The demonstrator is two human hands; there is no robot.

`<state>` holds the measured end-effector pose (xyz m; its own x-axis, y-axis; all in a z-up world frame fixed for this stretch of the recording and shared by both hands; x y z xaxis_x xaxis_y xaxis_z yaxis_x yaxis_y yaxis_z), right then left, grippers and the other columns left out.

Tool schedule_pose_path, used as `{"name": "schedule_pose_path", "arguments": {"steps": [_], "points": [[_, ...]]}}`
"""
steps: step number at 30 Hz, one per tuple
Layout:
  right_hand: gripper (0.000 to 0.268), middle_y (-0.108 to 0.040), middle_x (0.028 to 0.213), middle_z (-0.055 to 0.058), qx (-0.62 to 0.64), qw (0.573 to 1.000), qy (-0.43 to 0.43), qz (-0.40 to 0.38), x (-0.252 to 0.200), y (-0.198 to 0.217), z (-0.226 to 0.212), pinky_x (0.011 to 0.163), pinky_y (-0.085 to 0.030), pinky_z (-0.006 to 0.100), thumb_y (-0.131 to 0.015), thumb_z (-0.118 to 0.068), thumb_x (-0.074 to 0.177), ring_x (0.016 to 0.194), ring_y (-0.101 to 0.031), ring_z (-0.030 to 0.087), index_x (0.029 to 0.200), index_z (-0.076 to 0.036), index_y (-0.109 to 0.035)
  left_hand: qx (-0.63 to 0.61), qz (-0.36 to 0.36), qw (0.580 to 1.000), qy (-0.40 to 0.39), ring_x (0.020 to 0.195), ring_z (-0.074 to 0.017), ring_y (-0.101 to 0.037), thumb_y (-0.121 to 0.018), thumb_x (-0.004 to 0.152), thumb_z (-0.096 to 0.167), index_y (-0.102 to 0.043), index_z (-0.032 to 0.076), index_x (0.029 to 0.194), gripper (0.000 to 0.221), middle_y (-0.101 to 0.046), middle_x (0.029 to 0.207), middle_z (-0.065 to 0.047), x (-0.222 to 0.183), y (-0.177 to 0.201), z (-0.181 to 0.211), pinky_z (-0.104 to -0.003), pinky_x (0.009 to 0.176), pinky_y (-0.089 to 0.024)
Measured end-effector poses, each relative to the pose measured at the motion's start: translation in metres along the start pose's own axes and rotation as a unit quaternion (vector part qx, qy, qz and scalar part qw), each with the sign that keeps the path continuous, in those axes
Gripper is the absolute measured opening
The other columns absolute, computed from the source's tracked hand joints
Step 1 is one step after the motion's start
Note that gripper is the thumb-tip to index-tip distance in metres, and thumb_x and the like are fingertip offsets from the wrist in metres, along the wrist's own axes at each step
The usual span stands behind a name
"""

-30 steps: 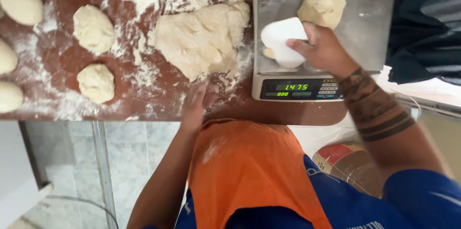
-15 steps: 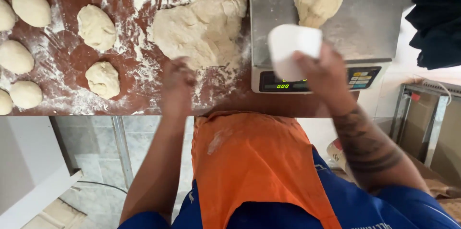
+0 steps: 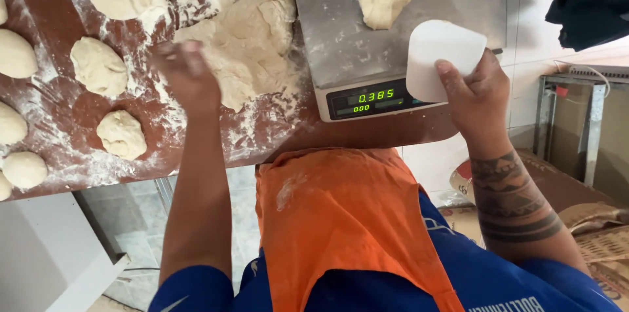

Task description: Portioning and shaping dough into balls using a scale and a scraper

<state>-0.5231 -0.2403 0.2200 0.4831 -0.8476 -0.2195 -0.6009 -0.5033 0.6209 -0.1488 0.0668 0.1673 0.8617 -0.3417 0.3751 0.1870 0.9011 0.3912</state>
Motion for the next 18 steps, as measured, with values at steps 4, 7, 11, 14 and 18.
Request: {"name": "schedule_pose_path", "arguments": {"steps": [4,7,11,14,18], "points": [[0.04,-0.069,0.117,0.016,-0.029,0.999,0.023,0.018,0.002,0.01,0.009,0.079,-0.053,0.04,-0.069,-0.027,0.102,0.104,-0.066,0.03,0.13,0.002,-0.061,0.408,-0.314,0.833,0.199,0.114,-0.0368,-0.058,-0.044,0.11,0.043,-0.054,0.001,0.138,0.051,-0.048,0.134,-0.025,-0.02,-0.036,-0.027,-0.049,0.09,-0.057],[0.041,-0.068,0.116,0.016,-0.027,0.999,0.019,0.035,0.005,0.015,0.026,0.076,-0.052,0.04,-0.07,-0.028,0.103,0.103,-0.065,0.03,0.13,0.003,-0.061,0.394,-0.249,0.877,0.119,0.125,-0.0395,-0.048,-0.061,0.107,0.035,-0.059,0.007,0.142,0.045,-0.044,0.14,-0.021,-0.022,-0.026,-0.03,-0.058,0.097,-0.049],[0.04,-0.067,0.121,0.014,0.011,0.998,0.017,0.053,0.021,0.021,0.031,0.078,-0.054,0.037,-0.071,-0.023,0.103,0.107,-0.063,0.026,0.133,0.002,-0.061,0.287,-0.204,0.936,-0.026,0.113,-0.0362,-0.057,-0.07,0.105,0.02,-0.066,-0.001,0.129,0.032,-0.056,0.124,-0.02,-0.018,-0.038,0.003,-0.049,0.096,-0.056],[0.036,-0.07,0.116,0.018,-0.019,0.999,0.013,0.038,0.04,0.023,0.031,0.072,-0.059,0.039,-0.072,-0.023,0.107,0.1,-0.067,0.03,0.127,0.004,-0.062,0.244,-0.295,0.905,0.185,0.135,-0.0337,-0.041,-0.061,0.104,0.023,-0.055,0.01,0.142,0.04,-0.045,0.14,-0.013,-0.014,-0.061,0.044,-0.052,0.118,-0.036],[0.041,-0.07,0.116,0.03,-0.074,0.997,-0.008,-0.016,0.057,0.014,0.037,0.074,-0.065,0.045,-0.073,-0.022,0.107,0.101,-0.071,0.043,0.129,0.009,-0.058,0.186,-0.312,0.928,0.084,0.126,-0.0348,-0.053,-0.064,0.1,0.014,-0.06,0.003,0.132,0.034,-0.059,0.129,-0.017,-0.038,-0.09,0.055,-0.049,0.114,-0.041]]}}
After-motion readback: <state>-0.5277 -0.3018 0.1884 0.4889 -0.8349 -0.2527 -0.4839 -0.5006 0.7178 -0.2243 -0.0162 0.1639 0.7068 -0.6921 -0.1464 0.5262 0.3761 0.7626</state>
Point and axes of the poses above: each hand's wrist, its own x-axis towards the middle knuckle, its own y-axis out of the back of the hand, z = x × y, the point moved 8 cm from there along x, towards the middle knuckle
